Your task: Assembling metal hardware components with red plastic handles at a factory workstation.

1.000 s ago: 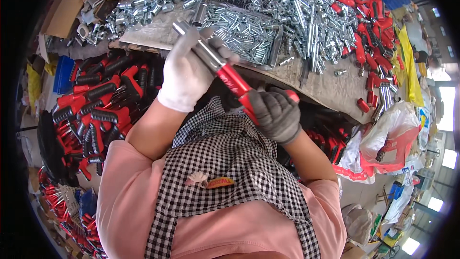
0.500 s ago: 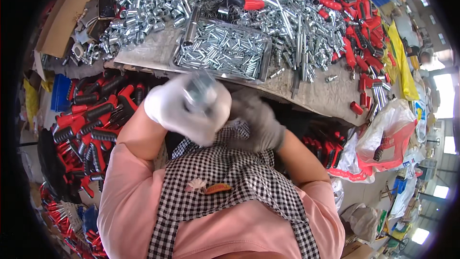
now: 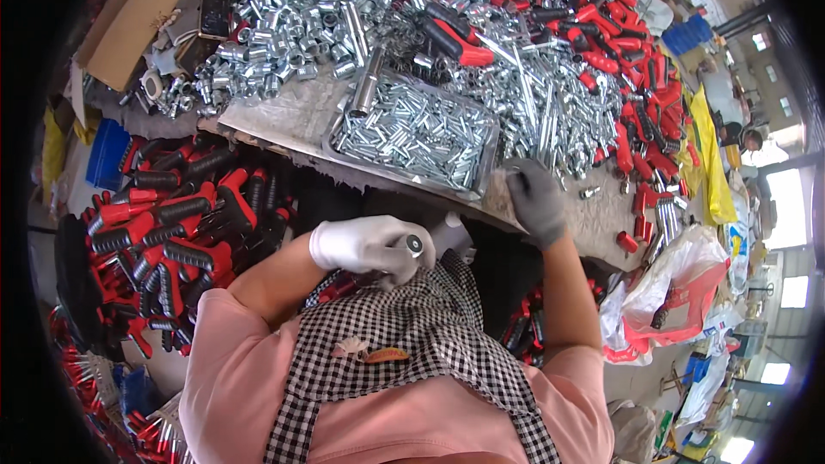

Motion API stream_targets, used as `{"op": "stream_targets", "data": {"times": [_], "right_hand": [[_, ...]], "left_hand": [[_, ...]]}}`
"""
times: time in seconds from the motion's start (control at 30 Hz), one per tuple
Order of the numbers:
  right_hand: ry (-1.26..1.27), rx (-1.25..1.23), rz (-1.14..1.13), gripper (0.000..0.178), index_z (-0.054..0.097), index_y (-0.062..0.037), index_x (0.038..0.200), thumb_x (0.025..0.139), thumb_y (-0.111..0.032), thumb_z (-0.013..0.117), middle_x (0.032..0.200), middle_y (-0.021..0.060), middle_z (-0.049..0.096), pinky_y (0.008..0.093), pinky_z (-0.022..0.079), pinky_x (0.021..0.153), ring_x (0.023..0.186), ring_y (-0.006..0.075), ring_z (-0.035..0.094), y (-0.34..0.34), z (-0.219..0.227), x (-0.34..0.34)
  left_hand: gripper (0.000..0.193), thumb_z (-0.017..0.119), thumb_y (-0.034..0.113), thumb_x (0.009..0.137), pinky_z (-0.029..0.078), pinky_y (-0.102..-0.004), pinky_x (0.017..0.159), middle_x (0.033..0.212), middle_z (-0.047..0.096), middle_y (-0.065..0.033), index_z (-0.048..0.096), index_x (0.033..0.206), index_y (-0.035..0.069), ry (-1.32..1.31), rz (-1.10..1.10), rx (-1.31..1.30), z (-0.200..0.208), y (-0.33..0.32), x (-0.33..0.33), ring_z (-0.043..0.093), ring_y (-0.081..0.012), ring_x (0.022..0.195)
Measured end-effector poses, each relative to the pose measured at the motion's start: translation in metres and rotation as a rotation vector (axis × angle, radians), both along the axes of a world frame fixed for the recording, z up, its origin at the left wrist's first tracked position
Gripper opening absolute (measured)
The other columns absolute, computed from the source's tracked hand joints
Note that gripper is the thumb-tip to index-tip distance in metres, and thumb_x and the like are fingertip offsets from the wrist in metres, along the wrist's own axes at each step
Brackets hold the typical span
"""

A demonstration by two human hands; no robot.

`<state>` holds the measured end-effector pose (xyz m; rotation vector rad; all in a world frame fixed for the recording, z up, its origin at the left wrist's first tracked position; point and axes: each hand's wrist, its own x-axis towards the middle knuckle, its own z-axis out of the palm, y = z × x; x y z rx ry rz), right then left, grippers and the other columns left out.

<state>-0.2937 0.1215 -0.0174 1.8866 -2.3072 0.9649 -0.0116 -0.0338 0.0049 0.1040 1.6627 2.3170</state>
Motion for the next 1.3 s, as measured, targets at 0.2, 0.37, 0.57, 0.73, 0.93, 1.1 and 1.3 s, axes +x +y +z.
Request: {"op": "stream_targets", "data": {"times": [0.2,0.37,0.57,0.73,0.93,1.1,1.3], "right_hand": [[-1.094,0.032,0.423,0.018,0.064,-0.0022,0.107,0.090,-0.007,0.063,0.099,0.0081,0.069,0.0265,0.052,0.067,0.081,0.0136,0.065,0.004,0.062,0.098],[-0.702,0.112,0.617,0.024,0.066,-0.0059,0.109,0.085,-0.008,0.069,0.108,0.0116,0.067,0.0360,0.051,0.087,0.101,0.0261,0.065,-0.018,0.055,0.106],[-0.705,0.288,0.880,0.028,0.071,-0.0109,0.107,0.087,-0.031,0.072,0.132,0.0199,0.052,0.0468,0.041,0.102,0.124,0.0358,0.050,-0.064,0.055,0.099],[-0.999,0.486,1.013,0.073,0.054,-0.0016,0.131,0.072,-0.036,0.080,0.124,0.0195,0.057,0.0459,0.042,0.097,0.115,0.0303,0.055,-0.131,0.074,0.091],[0.369,0.360,0.230,0.054,0.061,-0.0101,0.120,0.082,-0.048,0.068,0.111,0.0191,0.064,0.0424,0.044,0.097,0.104,0.0321,0.061,-0.269,0.063,0.151],[0.642,0.359,0.345,0.044,0.067,-0.0114,0.109,0.087,-0.049,0.058,0.112,0.0159,0.066,0.0464,0.044,0.098,0.110,0.0356,0.059,-0.347,0.012,0.162],[0.521,0.525,0.340,0.047,0.056,-0.0137,0.132,0.086,-0.025,0.057,0.121,0.0192,0.062,0.0482,0.049,0.092,0.110,0.0366,0.061,-0.347,0.009,0.155]], "left_hand": [[0.044,0.054,0.037,0.095,0.050,-0.0341,0.069,0.087,0.062,-0.0148,0.052,0.119,-0.001,0.165,0.333,-0.404,0.012,0.018,0.004,0.063,-0.0259,0.074],[0.056,0.056,0.043,0.094,0.049,-0.0453,0.080,0.101,0.060,-0.0258,0.046,0.127,-0.002,0.326,0.432,-0.600,0.004,0.017,0.010,0.060,-0.0444,0.094],[0.054,0.060,0.043,0.092,0.050,-0.0443,0.080,0.101,0.062,-0.0245,0.049,0.123,-0.001,0.364,0.414,-0.546,0.010,0.007,0.021,0.062,-0.0427,0.095],[0.037,0.062,0.034,0.093,0.050,-0.0393,0.071,0.088,0.061,-0.0156,0.056,0.108,0.001,0.337,0.636,-0.543,0.004,-0.002,0.032,0.063,-0.0344,0.081],[0.026,0.064,0.020,0.088,0.050,-0.0382,0.070,0.088,0.062,-0.0159,0.057,0.104,0.000,0.309,0.719,-0.648,0.002,-0.004,0.045,0.063,-0.0346,0.079],[0.026,0.066,0.017,0.086,0.050,-0.0383,0.072,0.089,0.062,-0.0166,0.058,0.103,0.000,0.320,0.725,-0.657,0.002,-0.002,0.046,0.063,-0.0345,0.081],[0.025,0.066,0.017,0.085,0.050,-0.0387,0.071,0.089,0.060,-0.0163,0.057,0.102,0.000,0.310,0.731,-0.646,0.002,-0.008,0.050,0.062,-0.0349,0.079]]}}
